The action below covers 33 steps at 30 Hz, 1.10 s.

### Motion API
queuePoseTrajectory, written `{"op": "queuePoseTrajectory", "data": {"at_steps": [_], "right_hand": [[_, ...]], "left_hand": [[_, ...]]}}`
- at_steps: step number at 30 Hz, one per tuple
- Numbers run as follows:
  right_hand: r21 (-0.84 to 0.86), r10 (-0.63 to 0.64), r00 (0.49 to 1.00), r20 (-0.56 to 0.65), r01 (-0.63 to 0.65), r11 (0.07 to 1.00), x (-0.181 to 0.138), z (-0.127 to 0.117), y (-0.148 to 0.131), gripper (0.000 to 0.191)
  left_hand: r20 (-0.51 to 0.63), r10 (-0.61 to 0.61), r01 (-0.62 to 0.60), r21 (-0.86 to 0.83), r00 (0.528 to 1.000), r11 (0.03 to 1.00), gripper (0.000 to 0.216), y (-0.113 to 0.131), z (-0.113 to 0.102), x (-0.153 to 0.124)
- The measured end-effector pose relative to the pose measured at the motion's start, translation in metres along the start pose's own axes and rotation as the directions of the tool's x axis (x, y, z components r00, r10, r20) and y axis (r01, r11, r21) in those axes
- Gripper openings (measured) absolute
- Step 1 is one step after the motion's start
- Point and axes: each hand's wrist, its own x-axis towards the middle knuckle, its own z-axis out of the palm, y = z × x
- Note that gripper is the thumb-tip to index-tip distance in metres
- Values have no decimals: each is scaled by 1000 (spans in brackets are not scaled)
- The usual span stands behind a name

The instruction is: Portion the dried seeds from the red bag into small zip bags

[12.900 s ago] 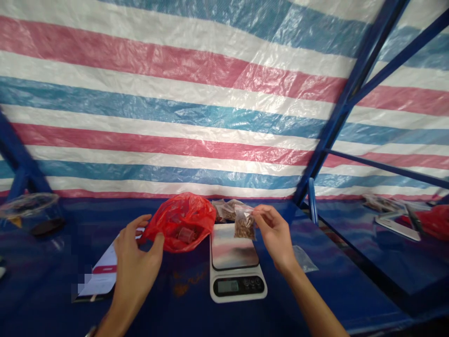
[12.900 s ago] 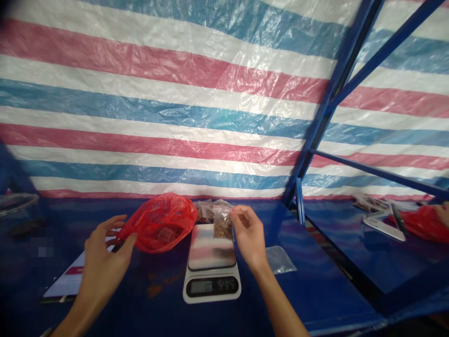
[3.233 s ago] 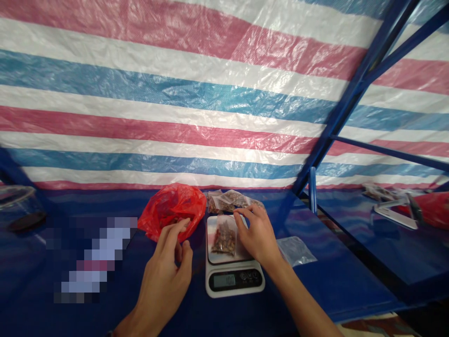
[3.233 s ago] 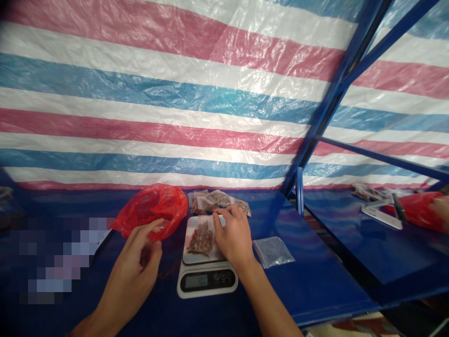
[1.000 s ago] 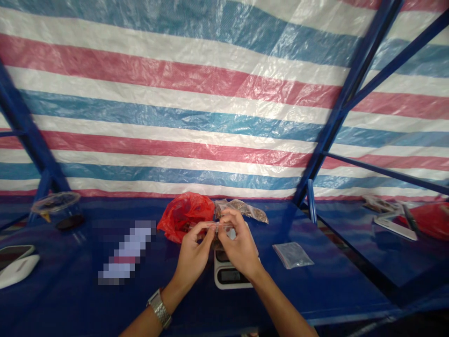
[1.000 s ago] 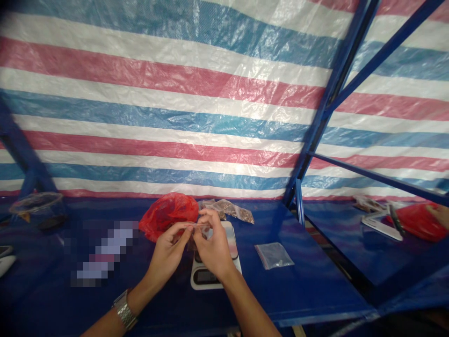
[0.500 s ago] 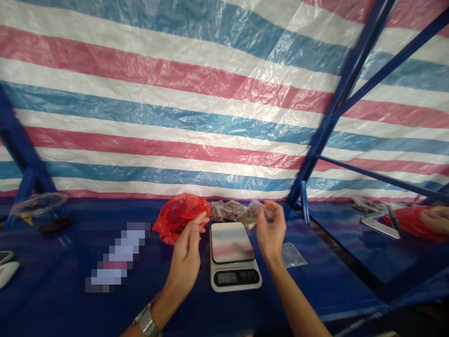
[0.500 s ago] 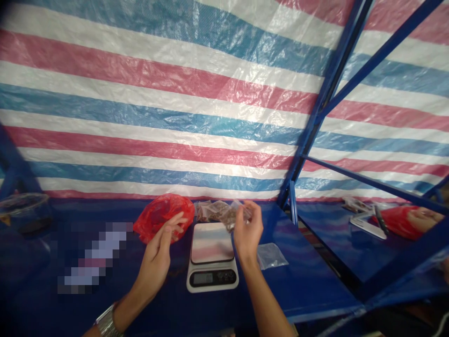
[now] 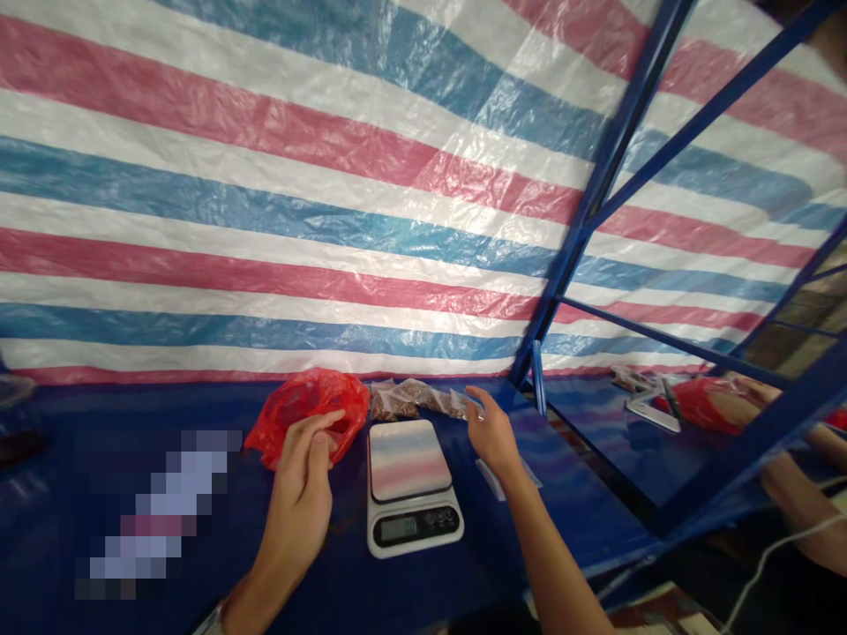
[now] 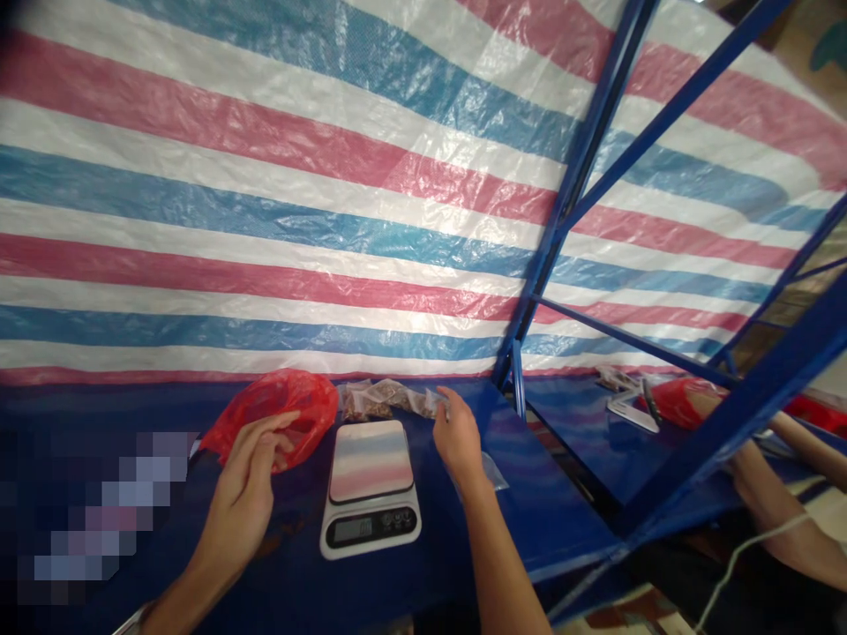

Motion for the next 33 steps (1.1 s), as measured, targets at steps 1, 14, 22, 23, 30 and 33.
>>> {"op": "queuePoseTrajectory", "data": {"at_steps": [1, 14, 22, 23, 30, 33], "right_hand": [[-51, -8, 999, 34, 10, 999, -2, -13, 3, 40], [-356, 140, 869, 475, 45, 933, -58, -77, 11, 7], [232, -19, 883, 468, -103, 967, -56, -79, -20, 10], [347, -67, 849, 523, -141, 927, -59, -78, -34, 12], [591, -308, 770, 559, -109, 799, -84, -75, -109, 14], [583, -297, 783, 546, -100, 806, -82, -82, -111, 15]], "left_hand": [[1, 20, -20, 12, 1000, 1000, 40, 0, -1, -1], [45, 152, -157, 161, 987, 974, 27, 8, 2, -14], [214, 267, -312, 218, 940, 925, 27, 22, 23, -37], [233, 292, -345, 237, 928, 908, 35, 25, 28, -41], [259, 415, -470, 213, 872, 856, 73, 36, 53, -66], [268, 442, -496, 189, 856, 847, 56, 40, 50, -64]]}}
